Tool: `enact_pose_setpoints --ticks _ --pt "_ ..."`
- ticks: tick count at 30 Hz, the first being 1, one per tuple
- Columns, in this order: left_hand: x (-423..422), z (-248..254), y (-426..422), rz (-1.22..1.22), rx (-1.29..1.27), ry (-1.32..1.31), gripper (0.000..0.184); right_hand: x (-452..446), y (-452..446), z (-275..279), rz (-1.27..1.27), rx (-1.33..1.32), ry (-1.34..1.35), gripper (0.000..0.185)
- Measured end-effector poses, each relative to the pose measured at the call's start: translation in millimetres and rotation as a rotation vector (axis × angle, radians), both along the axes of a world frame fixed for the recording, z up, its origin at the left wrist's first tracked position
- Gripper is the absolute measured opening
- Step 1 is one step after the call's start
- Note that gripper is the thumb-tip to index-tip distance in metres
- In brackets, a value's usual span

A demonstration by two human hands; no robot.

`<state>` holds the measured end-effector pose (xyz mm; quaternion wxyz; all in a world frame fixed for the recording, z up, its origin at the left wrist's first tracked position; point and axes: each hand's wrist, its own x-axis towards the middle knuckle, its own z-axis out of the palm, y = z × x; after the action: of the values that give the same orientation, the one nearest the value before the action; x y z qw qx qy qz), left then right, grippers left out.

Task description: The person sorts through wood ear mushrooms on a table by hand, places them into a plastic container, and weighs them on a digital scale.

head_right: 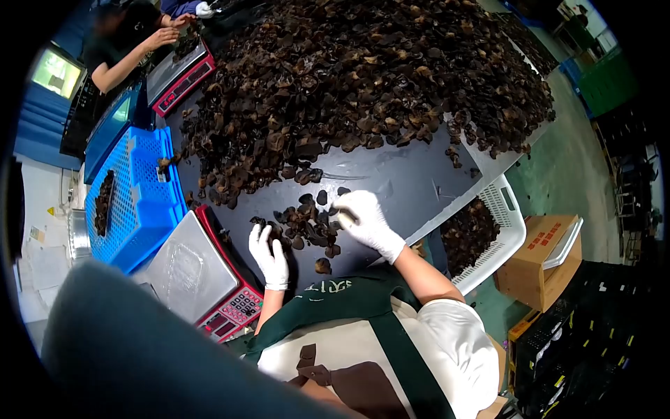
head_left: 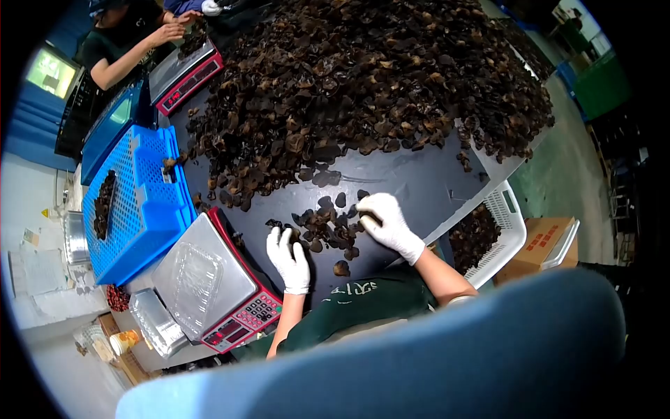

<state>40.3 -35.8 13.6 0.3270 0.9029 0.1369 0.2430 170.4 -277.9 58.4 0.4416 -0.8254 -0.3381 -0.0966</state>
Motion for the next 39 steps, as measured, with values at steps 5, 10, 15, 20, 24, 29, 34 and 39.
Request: enact_pose_setpoints --ticks 5,10,15,20,24,29,34,39 --pt "11.0 -26.1 11.8 0.253 -0.089 0.37 0.063 12.7 -2.7 -53.0 -0.237 -0.184 -0.031 0.05" --pt "23.1 -45.1 24.7 0.207 -0.154 0.234 0.063 46.4 57.7 -60.5 -0.074 -0.116 -0.006 0.053" --pt "31.3 -18.3 39.4 0.266 -0.119 0.154 0.067 54.1 96.9 -57.6 -0.03 -0.246 -0.128 0.054" --pt "36.3 -25.0 50.0 0.095 0.08 0.2 0.042 25.6 89.1 -28.7 0.409 -0.249 0.201 0.041" --pt "33.4 -24.9 48.3 0.102 -0.21 0.073 0.026 3.9 54.8 -8.8 0.43 -0.083 0.198 0.038" --pt "46.5 -0.7 29.9 0.15 -0.471 -0.126 0.018 4.0 10.2 -23.4 0.096 0.113 0.299 0.04" --pt "36.7 127.3 -82.9 -0.767 -0.741 0.14 0.059 -2.4 3.0 -36.3 -0.094 0.188 0.572 0.036" --pt "48.3 101.2 -63.2 -0.51 -0.312 -0.079 0.036 0.0 -6.9 -41.5 0.008 0.016 0.278 0.047"
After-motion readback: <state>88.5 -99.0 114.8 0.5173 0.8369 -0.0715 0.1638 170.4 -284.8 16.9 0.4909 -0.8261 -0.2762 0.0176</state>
